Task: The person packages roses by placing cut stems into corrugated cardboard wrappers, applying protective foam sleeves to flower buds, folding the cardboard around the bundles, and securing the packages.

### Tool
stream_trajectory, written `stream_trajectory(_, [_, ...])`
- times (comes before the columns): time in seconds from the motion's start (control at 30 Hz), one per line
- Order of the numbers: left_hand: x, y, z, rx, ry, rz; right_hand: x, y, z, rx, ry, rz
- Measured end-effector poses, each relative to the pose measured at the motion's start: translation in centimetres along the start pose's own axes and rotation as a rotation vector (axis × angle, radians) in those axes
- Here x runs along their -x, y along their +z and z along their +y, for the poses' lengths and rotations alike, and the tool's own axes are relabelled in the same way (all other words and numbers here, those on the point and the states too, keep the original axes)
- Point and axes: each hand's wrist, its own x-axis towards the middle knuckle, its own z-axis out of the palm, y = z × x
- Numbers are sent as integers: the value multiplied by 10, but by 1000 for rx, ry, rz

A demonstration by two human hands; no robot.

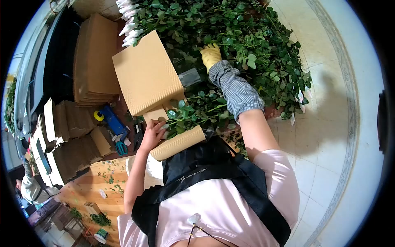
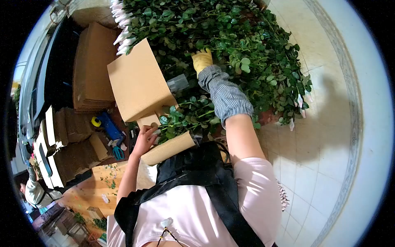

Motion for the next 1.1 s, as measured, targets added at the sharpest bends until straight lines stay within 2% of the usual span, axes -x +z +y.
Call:
stream_trajectory(0.07, [5, -10, 3, -29, -26, 3, -11, -9, -7, -46, -19, -339])
stream_trajectory(0.1, [-15, 11, 3, 13, 5, 36, -30, -42, 7, 98, 9, -371])
stream_trajectory(0.17, [-5, 8, -2, 17, -16, 46, -31, -69, 7, 185, -20, -220])
stream_trajectory(0.23, [-2, 5, 2, 21, -5, 61, -28, -125, 25, 183, 199, -214])
stream_trajectory(0.27, [-1, 4, 2, 32, 0, 67, -19, -86, 72, -93, 226, 48])
stream_trajectory(0.33, [-1, 4, -1, 57, -21, 45, -7, -92, 110, -264, 88, 399])
stream_trajectory(0.37, [-2, 4, -1, 63, -22, 55, 11, -145, 102, -153, -70, 485])
stream_trajectory(0.43, [-2, 6, 2, 99, 18, 124, 35, -177, 101, -201, -42, 475])
stream_trajectory(0.5, [-3, 8, -3, 106, 1, 125, 59, -210, 92, -206, -145, 417])
stream_trajectory(0.57, [-4, 8, -5, 111, -87, 83, 88, -216, 85, -139, -187, 293])
stream_trajectory(0.6, [-1, 10, -6, 77, -74, 86, 100, -221, 76, -257, -77, 225])
stream_trajectory(0.63, [-1, 11, -8, 40, -53, 89, 111, -218, 82, -141, -26, 284])
stream_trajectory(0.7, [0, 10, -7, 89, -32, 80, 131, -217, 92, -110, 259, 395])
stream_trajectory(0.77, [-1, 8, -2, 111, -78, 89, 147, -215, 108, -262, 277, 444])
stream_trajectory(0.8, [-2, 9, -3, 120, -75, 108, 153, -223, 106, -351, 290, 363])
stream_trajectory(0.83, [-2, 8, -3, 119, -75, 104, 156, -230, 97, -351, 294, 361])
stream_trajectory(0.9, [-3, 5, -5, 98, -46, 94, 158, -239, 76, -550, 324, 419])
stream_trajectory(0.93, [-4, 6, -6, 79, -39, 82, 162, -238, 81, -536, 221, 288])
stream_trajectory(0.97, [-3, 7, -5, 80, -48, 78, 169, -222, 81, -875, 185, 201])
stream_trajectory(1.03, [-4, 8, -5, 84, -33, 90, 159, -224, 53, -723, -104, -29])
stream_trajectory(1.1, [1, 10, -9, -42, -89, 95, 164, -175, 34, -671, -203, -257])
